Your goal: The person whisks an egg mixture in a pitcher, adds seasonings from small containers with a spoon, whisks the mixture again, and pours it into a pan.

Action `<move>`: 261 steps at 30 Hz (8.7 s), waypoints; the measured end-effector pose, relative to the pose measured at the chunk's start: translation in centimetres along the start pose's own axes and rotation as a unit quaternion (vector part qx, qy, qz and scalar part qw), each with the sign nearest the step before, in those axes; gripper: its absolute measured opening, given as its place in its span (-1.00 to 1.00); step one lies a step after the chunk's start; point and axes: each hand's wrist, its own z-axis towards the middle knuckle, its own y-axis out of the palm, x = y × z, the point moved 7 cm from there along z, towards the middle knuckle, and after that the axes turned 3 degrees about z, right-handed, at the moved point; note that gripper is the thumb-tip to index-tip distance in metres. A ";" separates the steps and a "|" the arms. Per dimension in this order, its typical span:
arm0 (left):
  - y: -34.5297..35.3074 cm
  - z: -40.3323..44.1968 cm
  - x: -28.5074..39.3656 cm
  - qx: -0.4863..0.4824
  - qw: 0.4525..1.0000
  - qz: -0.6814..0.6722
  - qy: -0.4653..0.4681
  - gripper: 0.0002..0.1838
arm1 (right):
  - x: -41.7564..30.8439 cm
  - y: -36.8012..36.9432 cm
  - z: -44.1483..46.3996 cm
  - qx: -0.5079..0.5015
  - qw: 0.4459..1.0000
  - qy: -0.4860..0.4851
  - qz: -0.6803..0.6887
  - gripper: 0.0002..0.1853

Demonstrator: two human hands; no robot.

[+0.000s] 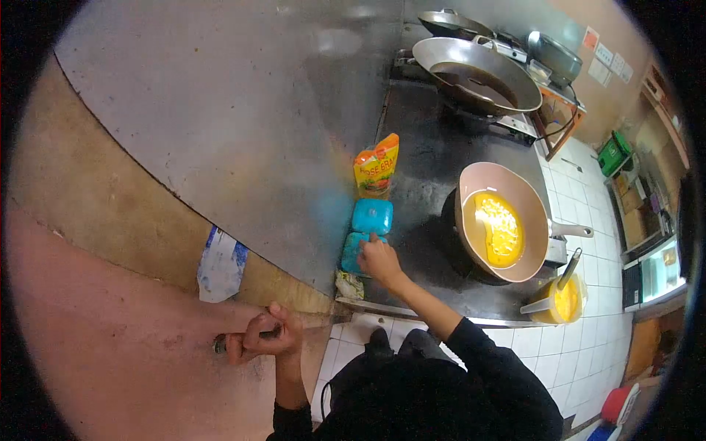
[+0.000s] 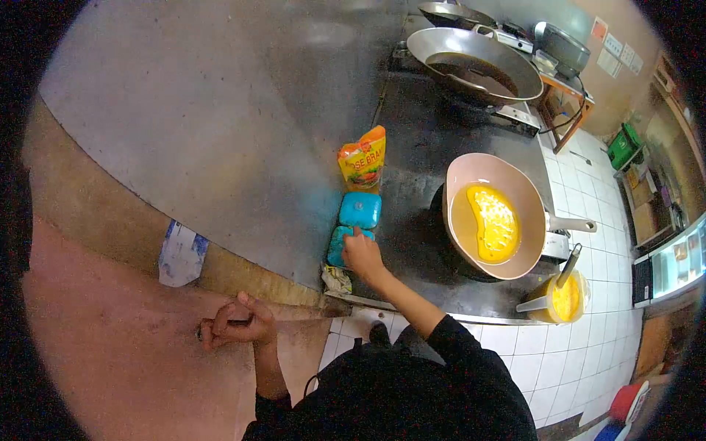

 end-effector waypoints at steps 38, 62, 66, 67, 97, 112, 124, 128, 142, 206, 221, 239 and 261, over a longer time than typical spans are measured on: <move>0.0 -3.0 -2.0 -0.038 0.999 0.000 0.008 -0.65 | 6.8 -0.9 6.7 0.070 0.986 -0.009 -0.150 -0.84; -0.2 -0.9 0.2 -0.129 0.973 0.111 0.156 -0.82 | 7.4 -0.3 6.8 -0.034 0.986 -0.097 0.129 -0.88; -0.4 -2.5 -1.5 -0.104 0.995 0.005 -0.001 -0.93 | 8.8 -1.8 7.0 0.021 0.998 0.004 0.051 -0.90; -0.4 -1.8 -2.5 -0.107 0.994 0.004 0.001 -0.93 | 9.2 -2.1 6.8 0.048 0.998 0.039 0.000 -0.90; 0.3 -1.2 -1.4 -0.083 0.995 0.037 0.034 -0.80 | 12.9 2.0 8.3 -0.020 0.926 0.239 0.291 -0.77; 0.1 -0.2 0.2 -0.077 0.993 0.066 0.056 -0.74 | 15.2 0.9 2.5 0.123 0.698 0.391 0.587 -0.86; 0.3 -2.4 -2.4 -0.042 0.999 -0.026 0.000 -0.66 | 10.2 -4.4 -7.8 0.139 0.582 0.411 0.688 -0.73; 0.8 -1.9 -2.5 -0.037 0.999 -0.021 0.008 -0.66 | 8.2 -9.7 -14.3 0.159 0.513 0.400 0.742 -0.83; 2.4 -2.2 -5.0 -0.035 0.999 -0.039 -0.002 -0.68 | 17.1 -29.6 -39.2 0.698 0.599 0.357 0.166 -0.85; -0.3 -1.2 -0.3 -0.158 0.980 0.091 0.077 -0.75 | 8.1 -0.1 5.4 0.161 0.980 0.034 0.114 -0.89; -0.2 -1.0 -0.5 -0.088 0.994 0.047 0.054 -0.80 | 8.2 1.5 6.7 0.102 0.970 0.104 0.193 -0.85; -0.1 -3.1 -1.6 -0.056 0.998 -0.034 -0.014 -0.75 | 13.0 2.7 6.3 0.025 0.869 0.284 0.404 -0.79; 0.3 -1.3 -1.3 -0.023 1.000 -0.005 0.008 -0.72 | 9.3 -5.6 -12.5 0.093 0.538 0.399 0.737 -0.83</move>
